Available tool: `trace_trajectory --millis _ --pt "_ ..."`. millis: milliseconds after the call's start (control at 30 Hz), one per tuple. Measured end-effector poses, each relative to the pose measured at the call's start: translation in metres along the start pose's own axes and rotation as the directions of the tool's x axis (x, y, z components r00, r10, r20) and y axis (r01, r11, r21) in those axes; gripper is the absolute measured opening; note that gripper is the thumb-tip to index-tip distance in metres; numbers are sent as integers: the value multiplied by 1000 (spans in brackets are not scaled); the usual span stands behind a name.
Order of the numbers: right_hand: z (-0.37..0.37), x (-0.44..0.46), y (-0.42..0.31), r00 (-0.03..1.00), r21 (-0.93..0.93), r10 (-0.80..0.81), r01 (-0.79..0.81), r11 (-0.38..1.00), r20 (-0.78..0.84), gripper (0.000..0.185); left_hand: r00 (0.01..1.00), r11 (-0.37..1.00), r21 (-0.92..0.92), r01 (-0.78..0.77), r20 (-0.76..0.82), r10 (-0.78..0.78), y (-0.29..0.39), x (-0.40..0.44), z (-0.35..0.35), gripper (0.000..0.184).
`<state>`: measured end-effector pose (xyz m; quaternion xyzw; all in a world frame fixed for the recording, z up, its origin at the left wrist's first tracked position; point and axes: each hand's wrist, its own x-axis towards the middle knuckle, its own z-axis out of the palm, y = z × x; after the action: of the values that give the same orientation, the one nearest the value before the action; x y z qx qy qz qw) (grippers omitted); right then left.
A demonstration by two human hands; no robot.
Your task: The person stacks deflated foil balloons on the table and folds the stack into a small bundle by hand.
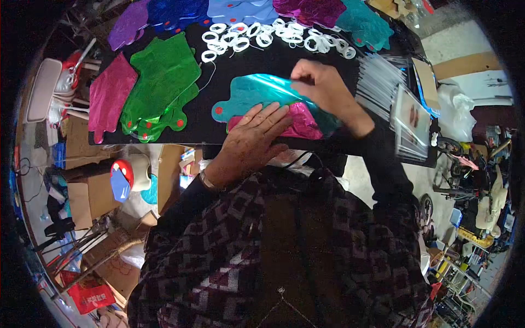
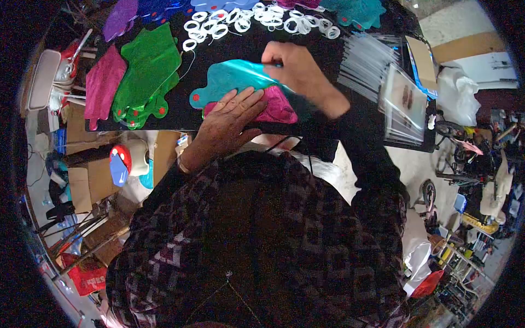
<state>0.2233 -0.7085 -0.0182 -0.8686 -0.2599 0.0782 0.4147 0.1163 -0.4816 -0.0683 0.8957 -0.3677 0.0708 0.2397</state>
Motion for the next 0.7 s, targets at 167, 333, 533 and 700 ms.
trace_trajectory --millis 167,333,533,700 --pt "40 -47 0 924 -257 -280 213 943 -262 22 999 1000 -7 -10 -46 10 0 0 2 61" --pt "62 -77 -11 889 -390 -318 179 903 -329 23 1000 1000 30 9 -12 -9 1 -3 -1 44" --pt "75 -89 -10 897 -581 -340 122 805 -283 22 999 999 48 16 -32 -14 4 -1 -3 32" --pt "81 -91 -2 873 -609 -358 93 788 -330 21 999 998 41 48 -9 -48 4 -2 -4 27"
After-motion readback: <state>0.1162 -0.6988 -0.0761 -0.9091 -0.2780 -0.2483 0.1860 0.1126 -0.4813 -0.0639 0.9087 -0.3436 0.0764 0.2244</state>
